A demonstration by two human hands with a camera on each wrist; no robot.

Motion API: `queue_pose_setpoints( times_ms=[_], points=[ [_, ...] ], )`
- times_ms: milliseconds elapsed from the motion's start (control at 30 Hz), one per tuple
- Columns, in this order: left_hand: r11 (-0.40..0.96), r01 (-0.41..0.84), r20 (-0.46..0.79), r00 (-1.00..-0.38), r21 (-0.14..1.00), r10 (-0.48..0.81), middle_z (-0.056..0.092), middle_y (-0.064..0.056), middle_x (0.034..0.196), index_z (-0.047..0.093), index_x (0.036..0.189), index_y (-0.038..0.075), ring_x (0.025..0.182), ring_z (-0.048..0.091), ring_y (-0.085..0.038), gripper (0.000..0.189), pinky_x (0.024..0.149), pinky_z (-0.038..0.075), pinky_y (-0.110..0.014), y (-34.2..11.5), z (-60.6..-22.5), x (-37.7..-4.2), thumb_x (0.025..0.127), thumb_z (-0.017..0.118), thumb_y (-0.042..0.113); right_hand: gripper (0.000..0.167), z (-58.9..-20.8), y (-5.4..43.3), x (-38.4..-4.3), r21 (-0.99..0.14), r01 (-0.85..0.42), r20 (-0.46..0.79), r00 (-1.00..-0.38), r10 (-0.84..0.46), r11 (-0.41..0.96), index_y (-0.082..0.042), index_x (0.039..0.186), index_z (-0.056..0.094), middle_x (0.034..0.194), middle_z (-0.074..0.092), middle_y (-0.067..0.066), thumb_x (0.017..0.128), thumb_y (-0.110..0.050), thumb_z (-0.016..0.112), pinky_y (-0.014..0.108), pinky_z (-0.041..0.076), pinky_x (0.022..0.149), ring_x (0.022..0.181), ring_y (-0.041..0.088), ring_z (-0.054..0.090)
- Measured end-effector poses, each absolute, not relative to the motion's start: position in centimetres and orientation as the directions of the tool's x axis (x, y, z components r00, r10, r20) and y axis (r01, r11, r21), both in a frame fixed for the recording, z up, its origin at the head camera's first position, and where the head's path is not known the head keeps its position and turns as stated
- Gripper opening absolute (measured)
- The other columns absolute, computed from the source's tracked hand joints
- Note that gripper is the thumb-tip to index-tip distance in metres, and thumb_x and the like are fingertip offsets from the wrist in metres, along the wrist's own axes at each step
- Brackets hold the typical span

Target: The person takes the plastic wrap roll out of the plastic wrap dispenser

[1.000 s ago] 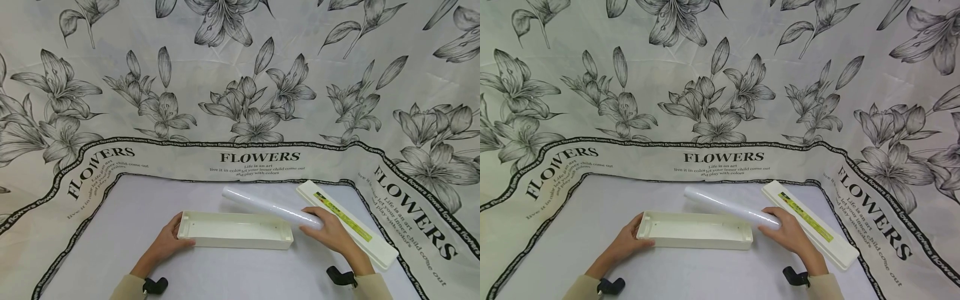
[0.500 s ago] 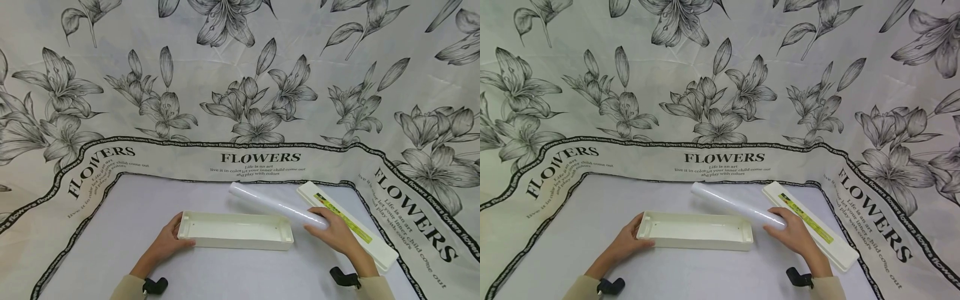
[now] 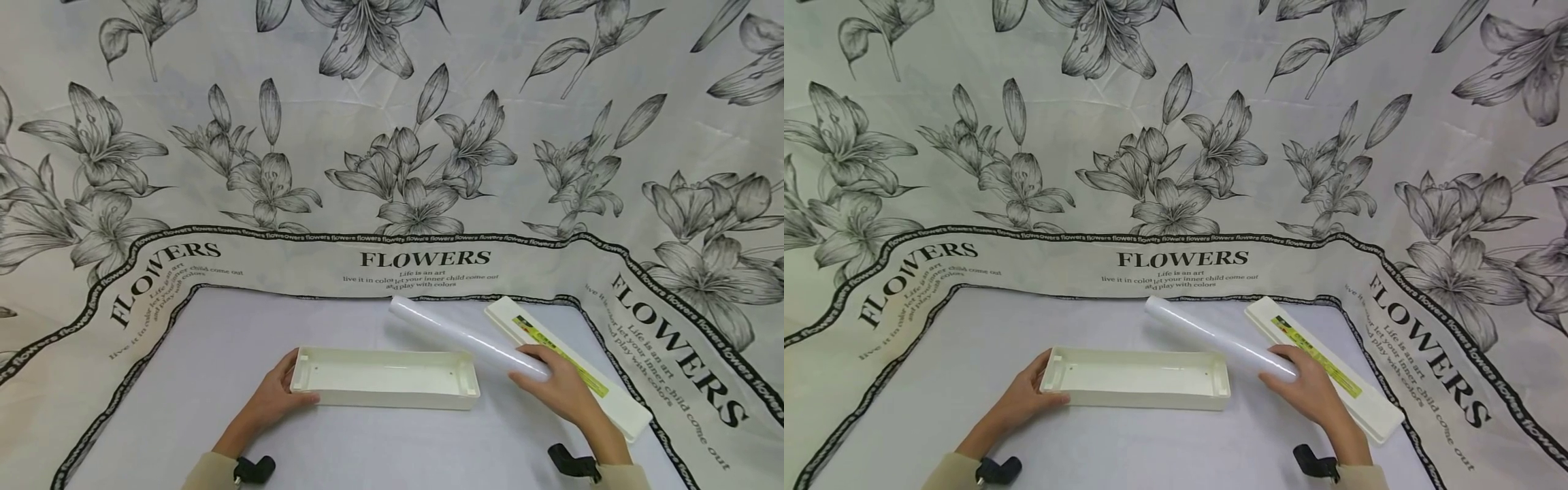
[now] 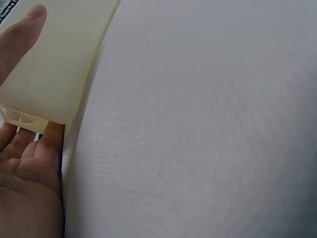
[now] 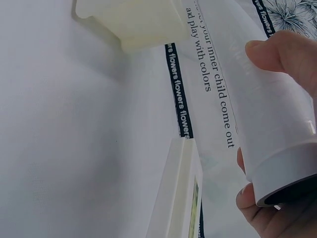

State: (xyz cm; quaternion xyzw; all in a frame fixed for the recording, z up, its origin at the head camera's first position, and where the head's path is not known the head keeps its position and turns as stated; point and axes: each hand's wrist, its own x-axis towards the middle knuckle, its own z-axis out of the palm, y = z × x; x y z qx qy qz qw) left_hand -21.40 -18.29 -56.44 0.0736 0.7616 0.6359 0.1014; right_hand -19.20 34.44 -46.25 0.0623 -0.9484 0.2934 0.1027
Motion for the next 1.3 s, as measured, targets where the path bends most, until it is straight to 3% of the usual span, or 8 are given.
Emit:
queue_pose_setpoints(
  times_ms=[667, 1300],
  points=[
    [0.172, -0.023, -0.065, -0.967, 0.985, 0.244, 0.029, -0.015, 0.168, 0.02, 0.164, 0.013, 0.153, 0.034, -0.035, 0.114, 0.109, 0.045, -0.025, -18.2, -56.4, -21.2, 0.077, 0.093, 0.019, 0.058, -46.6, 36.7, -17.8, -0.547, -0.091, 0.19, -0.982, 0.018, 0.832, -0.009, 0.13, 0.064, 0.125, 0.068, 0.021, 0.086, -0.042, 0.084, 0.031, 0.047, 0.07, 0.096, 0.027, 0.059],
    [0.176, -0.011, -0.055, -0.967, 0.984, 0.248, 0.029, -0.014, 0.168, 0.02, 0.164, 0.012, 0.154, 0.033, -0.035, 0.114, 0.11, 0.044, -0.025, -18.3, -56.5, -21.2, 0.077, 0.093, 0.019, 0.063, -47.3, 37.7, -17.6, -0.55, -0.038, 0.142, -0.989, 0.048, 0.835, -0.006, 0.135, 0.061, 0.131, 0.064, 0.025, 0.088, -0.043, 0.081, 0.037, 0.049, 0.074, 0.104, 0.033, 0.06]
  ],
)
